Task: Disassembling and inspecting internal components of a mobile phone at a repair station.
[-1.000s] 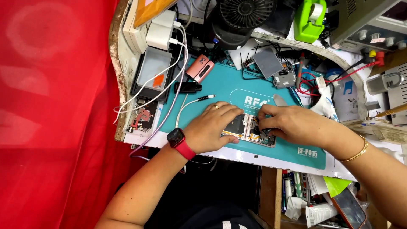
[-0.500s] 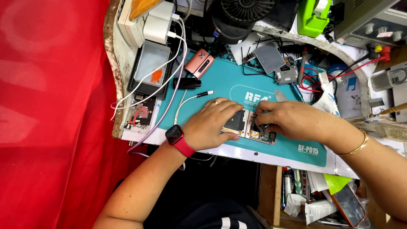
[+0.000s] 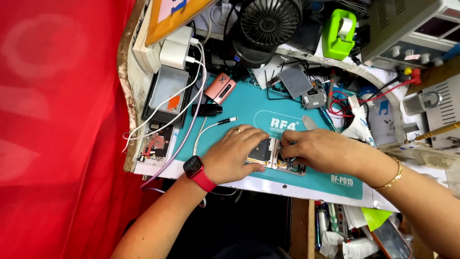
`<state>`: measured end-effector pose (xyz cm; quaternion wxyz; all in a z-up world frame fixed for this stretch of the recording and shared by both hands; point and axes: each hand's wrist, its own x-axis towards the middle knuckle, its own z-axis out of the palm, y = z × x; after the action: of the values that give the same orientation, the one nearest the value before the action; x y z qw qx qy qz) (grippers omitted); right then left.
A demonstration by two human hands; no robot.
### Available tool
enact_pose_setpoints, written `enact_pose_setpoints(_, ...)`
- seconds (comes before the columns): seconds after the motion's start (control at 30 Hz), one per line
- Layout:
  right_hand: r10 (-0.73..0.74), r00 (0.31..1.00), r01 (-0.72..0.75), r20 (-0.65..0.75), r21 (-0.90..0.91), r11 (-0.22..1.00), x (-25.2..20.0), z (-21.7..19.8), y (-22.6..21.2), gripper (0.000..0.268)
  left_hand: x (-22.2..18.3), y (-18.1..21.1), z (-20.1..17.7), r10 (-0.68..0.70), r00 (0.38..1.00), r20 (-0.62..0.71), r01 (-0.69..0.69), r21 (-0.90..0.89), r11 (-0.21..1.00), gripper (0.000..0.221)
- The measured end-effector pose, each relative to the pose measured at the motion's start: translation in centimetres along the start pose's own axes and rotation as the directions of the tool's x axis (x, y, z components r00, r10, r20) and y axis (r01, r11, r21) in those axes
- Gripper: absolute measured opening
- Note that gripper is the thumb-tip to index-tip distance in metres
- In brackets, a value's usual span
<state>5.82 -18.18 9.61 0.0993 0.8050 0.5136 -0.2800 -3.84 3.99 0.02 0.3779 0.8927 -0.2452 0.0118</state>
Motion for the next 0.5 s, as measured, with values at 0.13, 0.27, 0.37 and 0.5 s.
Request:
enact_pose_setpoints(0.13, -0.004, 1.000, 0.004, 0.023, -0.021, 1.000, 0.10, -0.54, -0.46, 0.024, 0.02, -0.09, -0.05, -0.008, 1.000, 0.005, 0.008, 0.002, 1.000, 0.071)
enact_pose_setpoints(0.27, 0.017, 1.000, -0.017, 0.008, 0.016, 1.000, -0.10, -0.49, -0.39, 0.021, -0.04, -0.23, 0.00, 0.001, 1.000, -0.001, -0.001, 0.003, 1.000, 0.071)
enact_pose_setpoints(0.37, 0.025, 1.000, -0.025, 0.006, 0.021, 0.999, -0.10, 0.04, -0.17, 0.020, -0.05, -0.19, 0.16, 0.004, 1.000, -0.002, -0.004, 0.007, 1.000, 0.071)
enact_pose_setpoints(0.5, 0.025, 1.000, -0.025, -0.002, 0.056, 0.998, -0.32, -0.29, -0.24, 0.020, -0.06, 0.49, -0.28, 0.017, 1.000, -0.003, -0.016, 0.059, 0.998, 0.083)
